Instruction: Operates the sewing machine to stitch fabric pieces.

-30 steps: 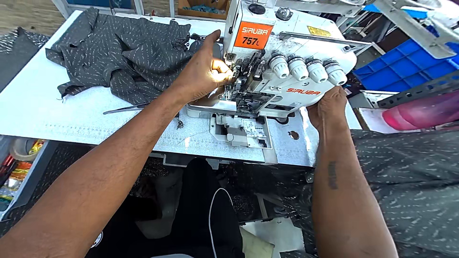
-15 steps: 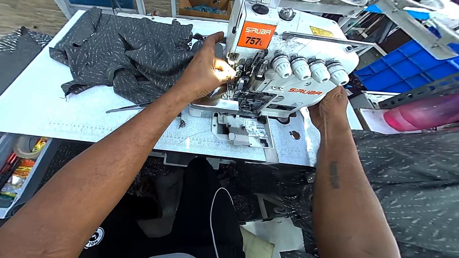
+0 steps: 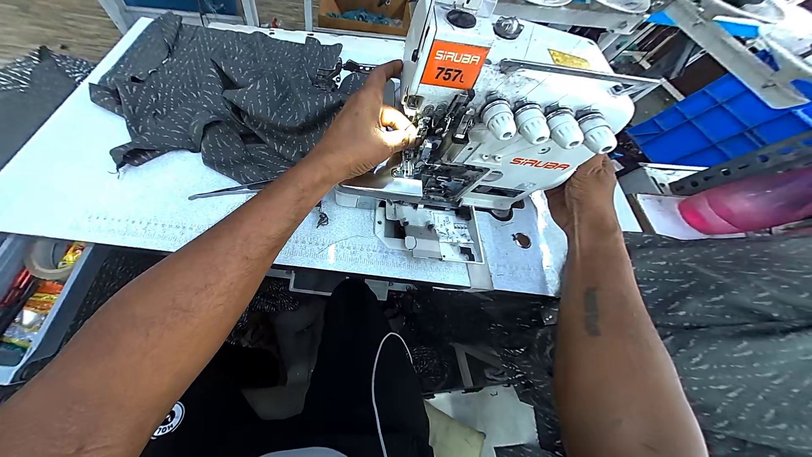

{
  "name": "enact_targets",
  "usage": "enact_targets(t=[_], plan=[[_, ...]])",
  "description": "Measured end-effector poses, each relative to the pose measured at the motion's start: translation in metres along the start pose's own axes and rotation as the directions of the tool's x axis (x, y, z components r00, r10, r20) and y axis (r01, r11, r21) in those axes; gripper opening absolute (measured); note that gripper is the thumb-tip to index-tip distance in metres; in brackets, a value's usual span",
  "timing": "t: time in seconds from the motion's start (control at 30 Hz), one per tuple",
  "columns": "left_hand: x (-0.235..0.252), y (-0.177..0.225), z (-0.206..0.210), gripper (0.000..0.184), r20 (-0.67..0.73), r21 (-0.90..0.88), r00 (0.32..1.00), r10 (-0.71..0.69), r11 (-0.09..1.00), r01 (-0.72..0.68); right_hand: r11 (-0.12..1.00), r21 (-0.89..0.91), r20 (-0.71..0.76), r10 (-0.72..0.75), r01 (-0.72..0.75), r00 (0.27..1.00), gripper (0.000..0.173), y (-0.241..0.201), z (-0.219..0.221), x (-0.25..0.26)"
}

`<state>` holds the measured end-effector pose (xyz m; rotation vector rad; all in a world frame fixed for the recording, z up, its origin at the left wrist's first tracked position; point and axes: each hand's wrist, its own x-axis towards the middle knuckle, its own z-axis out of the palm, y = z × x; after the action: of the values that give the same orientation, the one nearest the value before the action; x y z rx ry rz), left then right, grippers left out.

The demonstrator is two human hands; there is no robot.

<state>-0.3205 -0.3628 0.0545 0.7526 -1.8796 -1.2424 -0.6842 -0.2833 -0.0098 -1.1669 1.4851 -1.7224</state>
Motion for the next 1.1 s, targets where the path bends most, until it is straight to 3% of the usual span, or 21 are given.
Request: enact_targets(t=[0.37,0.53,0.73,1.1], plan=[[-0.0002,0.0078,0.0028,0.092,-0.08,-0.173,0.99,-0.113,0.98,0.098,1.0,-0.001,-0.023,0.013,-0.013,1.0,0.039,-0.0009,0.0024,-0.0018],[0.0001,0.0015,0.0005,0.092,-0.062,-0.078,0.997,-0.038,0.996,0.033,1.0,-0.012,-0.023,0.019,-0.019,1.0,0.039,-0.0007,0.0028,-0.002],[-0.0008,0.0061,-0.0034,0.093,0.029,0.05,0.998,-0.059,0.997,0.057,1.0,-0.014,-0.02,0.022,-0.022,1.0,0.038,-0.0019,0.0032,-0.0021],[-0.0019,0.0029,-0.0024,0.095,0.01,0.027,1.0,-0.005,1.0,0.005,1.0,0.011,-0.006,0.002,-0.002,1.0,0.039,0.0001,0.0014,-0.0002]])
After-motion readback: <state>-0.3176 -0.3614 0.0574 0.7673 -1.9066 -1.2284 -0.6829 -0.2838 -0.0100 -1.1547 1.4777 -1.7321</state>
